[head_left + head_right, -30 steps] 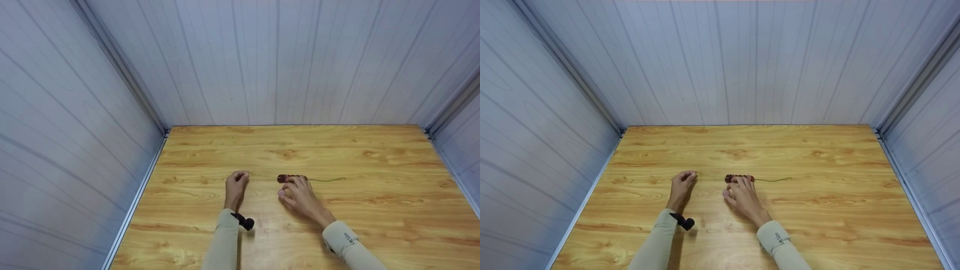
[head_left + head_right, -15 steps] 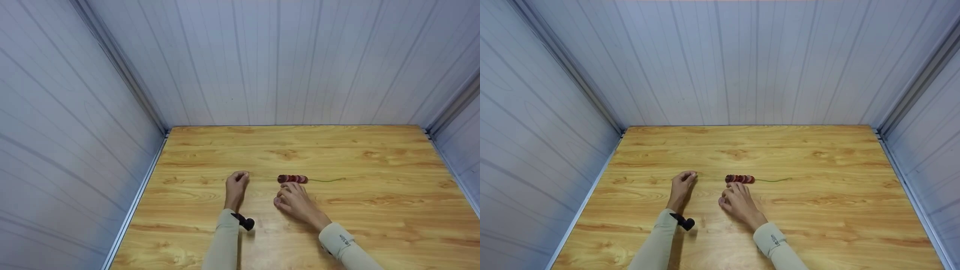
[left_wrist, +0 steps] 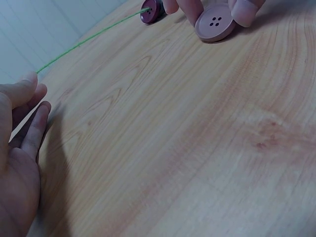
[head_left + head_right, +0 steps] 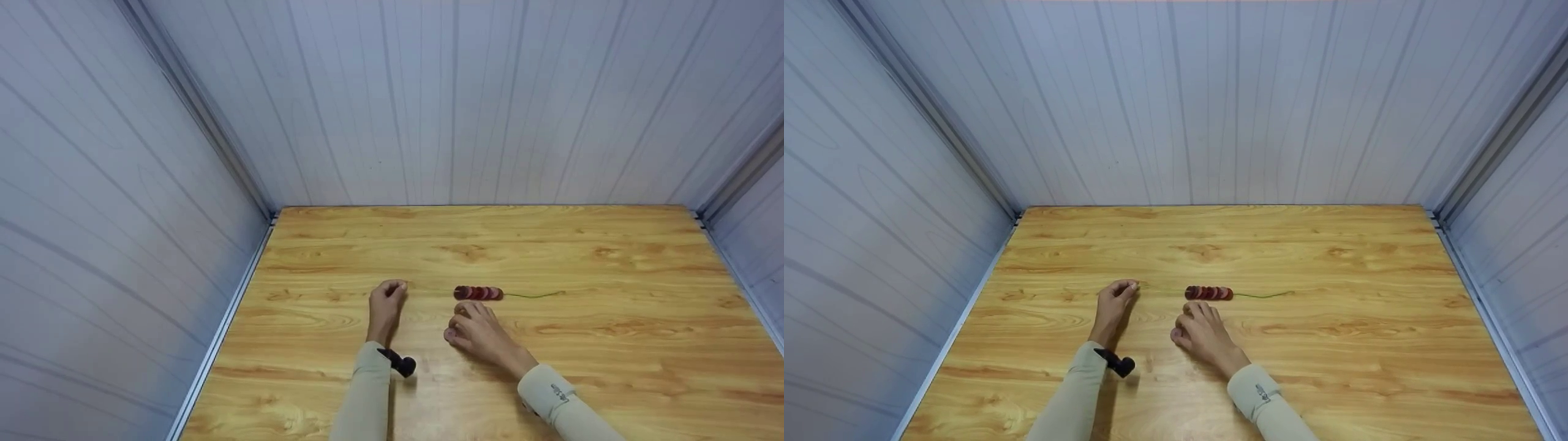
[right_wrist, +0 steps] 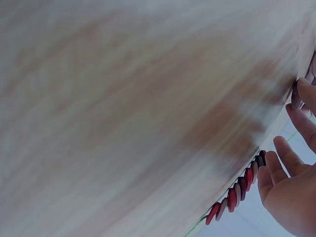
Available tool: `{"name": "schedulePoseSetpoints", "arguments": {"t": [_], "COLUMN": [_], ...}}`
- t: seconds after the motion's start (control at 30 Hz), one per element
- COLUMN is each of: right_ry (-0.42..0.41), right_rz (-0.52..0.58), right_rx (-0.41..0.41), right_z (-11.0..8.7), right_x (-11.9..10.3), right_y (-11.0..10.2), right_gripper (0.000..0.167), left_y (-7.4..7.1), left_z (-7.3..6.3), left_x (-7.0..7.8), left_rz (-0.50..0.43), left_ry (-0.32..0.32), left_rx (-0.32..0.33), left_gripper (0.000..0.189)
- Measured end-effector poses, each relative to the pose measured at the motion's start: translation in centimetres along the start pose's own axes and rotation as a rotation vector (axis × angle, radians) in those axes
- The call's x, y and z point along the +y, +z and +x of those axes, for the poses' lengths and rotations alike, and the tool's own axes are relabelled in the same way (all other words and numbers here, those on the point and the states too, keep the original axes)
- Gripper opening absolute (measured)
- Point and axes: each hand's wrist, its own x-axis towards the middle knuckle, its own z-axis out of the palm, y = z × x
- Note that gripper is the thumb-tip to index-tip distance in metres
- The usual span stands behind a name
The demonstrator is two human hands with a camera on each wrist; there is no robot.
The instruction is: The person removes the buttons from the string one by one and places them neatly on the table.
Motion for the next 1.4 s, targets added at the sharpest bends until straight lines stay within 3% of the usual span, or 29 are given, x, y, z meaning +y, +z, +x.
{"name": "schedulePoseSetpoints", "arguments": {"t": [0.3, 0.53, 0.8, 1.03, 1.4], "right_ry": [0.017, 0.024, 0.019, -0.002, 0.154], "right_rz": [0.006, 0.039, 0.049, 0.050, 0.088], "right_rx": [-0.024, -0.049, -0.040, 0.013, 0.097], "right_z": [-0.1, -0.3, -0.3, 0.0, 0.7], "right_x": [-0.1, 0.0, 0.0, 0.3, 2.3], "right_y": [0.1, 0.0, 0.1, -0.5, -2.6], "right_gripper": [0.016, 0.020, 0.020, 0.023, 0.027], "left_y": [0.0, -0.6, -0.1, -0.1, -0.1], "left_z": [0.0, -1.2, -0.3, -0.3, -0.2], "left_x": [-0.1, 2.5, -0.2, -0.2, -0.1], "left_rz": [-0.016, -0.041, -0.044, -0.039, -0.025], "left_ry": [0.005, 0.011, -0.010, -0.008, -0.023], "left_rx": [-0.006, -0.064, -0.028, -0.013, -0.026], "left_gripper": [0.019, 0.023, 0.024, 0.021, 0.023]}}
